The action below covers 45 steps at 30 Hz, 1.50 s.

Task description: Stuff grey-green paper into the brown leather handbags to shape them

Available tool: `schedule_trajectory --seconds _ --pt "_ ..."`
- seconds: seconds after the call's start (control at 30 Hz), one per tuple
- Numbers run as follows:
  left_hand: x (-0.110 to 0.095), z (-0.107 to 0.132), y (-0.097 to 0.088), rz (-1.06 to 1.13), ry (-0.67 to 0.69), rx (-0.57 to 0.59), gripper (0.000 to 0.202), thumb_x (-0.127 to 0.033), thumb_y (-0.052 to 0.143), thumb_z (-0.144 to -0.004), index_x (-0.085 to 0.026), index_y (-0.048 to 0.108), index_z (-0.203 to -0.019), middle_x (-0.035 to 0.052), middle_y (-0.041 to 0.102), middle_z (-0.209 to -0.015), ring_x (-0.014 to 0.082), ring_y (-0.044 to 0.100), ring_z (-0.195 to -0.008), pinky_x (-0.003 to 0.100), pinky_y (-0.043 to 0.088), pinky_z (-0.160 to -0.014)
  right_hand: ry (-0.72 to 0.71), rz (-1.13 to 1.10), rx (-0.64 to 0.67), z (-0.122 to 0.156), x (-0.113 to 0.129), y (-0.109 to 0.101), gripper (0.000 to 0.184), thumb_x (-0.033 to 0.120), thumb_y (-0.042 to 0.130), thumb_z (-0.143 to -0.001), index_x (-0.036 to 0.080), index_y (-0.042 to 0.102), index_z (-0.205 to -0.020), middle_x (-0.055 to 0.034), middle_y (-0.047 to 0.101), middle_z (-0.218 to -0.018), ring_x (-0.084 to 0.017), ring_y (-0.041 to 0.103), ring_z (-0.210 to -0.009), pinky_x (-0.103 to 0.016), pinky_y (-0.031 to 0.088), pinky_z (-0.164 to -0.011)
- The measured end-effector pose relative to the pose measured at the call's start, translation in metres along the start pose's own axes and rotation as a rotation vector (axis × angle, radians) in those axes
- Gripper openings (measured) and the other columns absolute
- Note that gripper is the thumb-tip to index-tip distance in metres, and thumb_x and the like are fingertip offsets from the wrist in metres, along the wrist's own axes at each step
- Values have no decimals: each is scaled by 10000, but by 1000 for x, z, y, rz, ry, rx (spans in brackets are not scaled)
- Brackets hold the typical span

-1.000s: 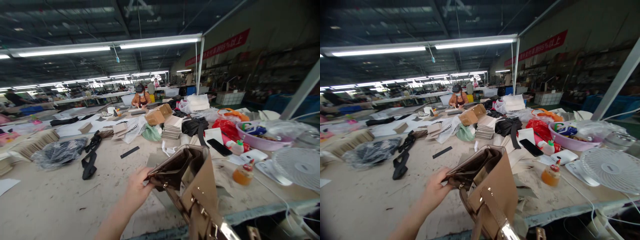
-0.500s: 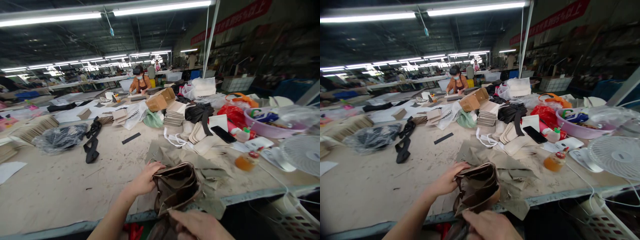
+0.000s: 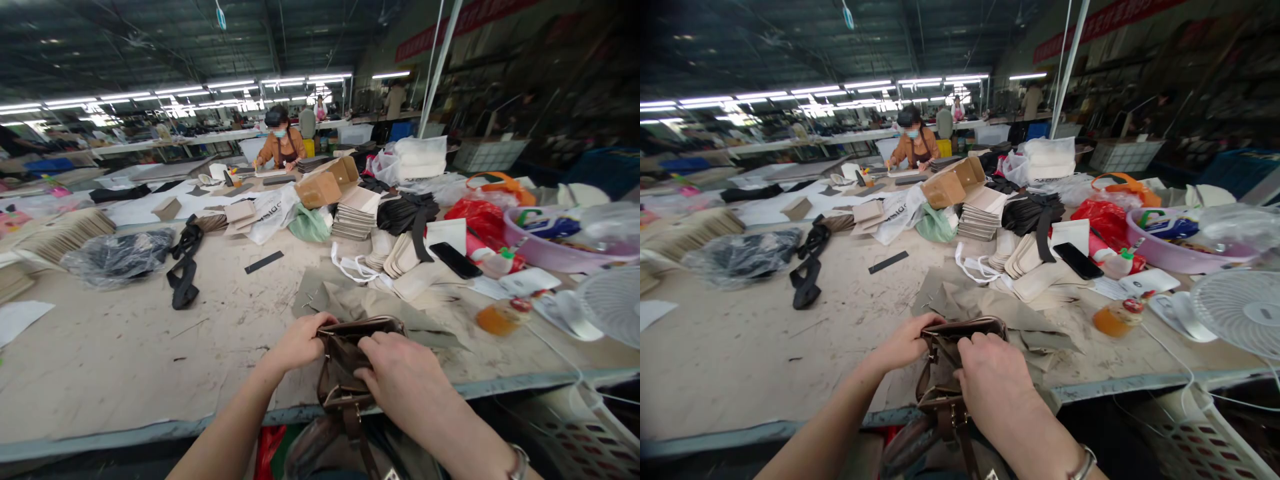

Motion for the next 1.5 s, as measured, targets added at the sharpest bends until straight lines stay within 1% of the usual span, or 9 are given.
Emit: schedule_trajectory --seconds 0.2,0.4,0.47,0.53,0.6,0.67,0.77,1.23,1.5 --pt "1 -8 -5 95 18 59 377 -112 461 -718 -196 596 -1059 29 666 -1007 195 602 -928 281 471 -793 24 104 63 -6 -19 4 171 81 524 -794 199 647 -776 -61 667 -739 -224 653 -654 -283 376 -514" --pt "-14 2 -18 335 174 206 488 -246 540 -800 -191 484 -1282 75 540 -1310 223 497 -1199 336 399 -1004 36 68 -56 -4 -46 -2 159 230 537 -873 214 639 -753 -23 659 -750 -185 634 -679 -277 351 -537" --pt "-17 2 -15 293 172 204 588 -320 611 -777 -196 451 -1329 80 503 -1358 245 457 -1241 359 381 -1025 20 44 -108 -5 -52 -5 172 258 539 -880 213 642 -751 -15 662 -761 -169 625 -689 -271 350 -553" --pt "-16 -3 -10 160 114 132 617 -363 677 -734 -201 497 -1301 75 550 -1313 261 486 -1204 367 387 -1012 -14 7 -145 -5 -56 -7 166 261 540 -883 221 647 -762 0 664 -777 -151 614 -696 -261 351 -570" --pt "-14 -11 -5 88 52 49 450 -355 652 -761 -206 600 -1183 51 653 -1154 234 575 -1065 328 436 -931 -57 -26 -147 -3 -60 -7 143 258 555 -876 232 656 -778 13 662 -779 -140 603 -695 -253 350 -582" --pt "-10 -20 -1 111 12 -8 269 -331 577 -816 -208 669 -1038 19 707 -972 190 628 -894 275 472 -810 -97 -54 -144 -1 -64 -6 121 248 567 -870 237 669 -806 14 660 -778 -132 595 -696 -250 350 -590" --pt "-4 -29 -1 138 -22 -36 228 -346 584 -803 -205 694 -946 -3 711 -854 174 634 -795 250 473 -730 -124 -95 -168 4 -69 -7 130 240 558 -880 230 682 -842 6 654 -776 -123 586 -699 -246 352 -602" --pt "3 -37 -2 143 -41 23 300 -390 585 -788 -193 676 -996 5 707 -876 185 638 -802 263 486 -729 -157 -195 -232 15 -82 -7 141 242 552 -888 218 691 -880 -12 669 -801 -139 595 -792 -247 385 -678" --pt "2 -40 -2 133 -56 36 243 -362 596 -792 -198 681 -949 -14 702 -836 174 630 -783 249 471 -725 -80 -308 -282 11 -97 -3 145 268 568 -884 218 703 -883 -13 690 -818 -142 612 -784 -239 419 -694"
Point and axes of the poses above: each hand's wrist, its own z-axis away from the middle knuckle, its own y-axis out of the palm, x = y × z, the point moved 7 cm from there along -z, towards the middle knuckle
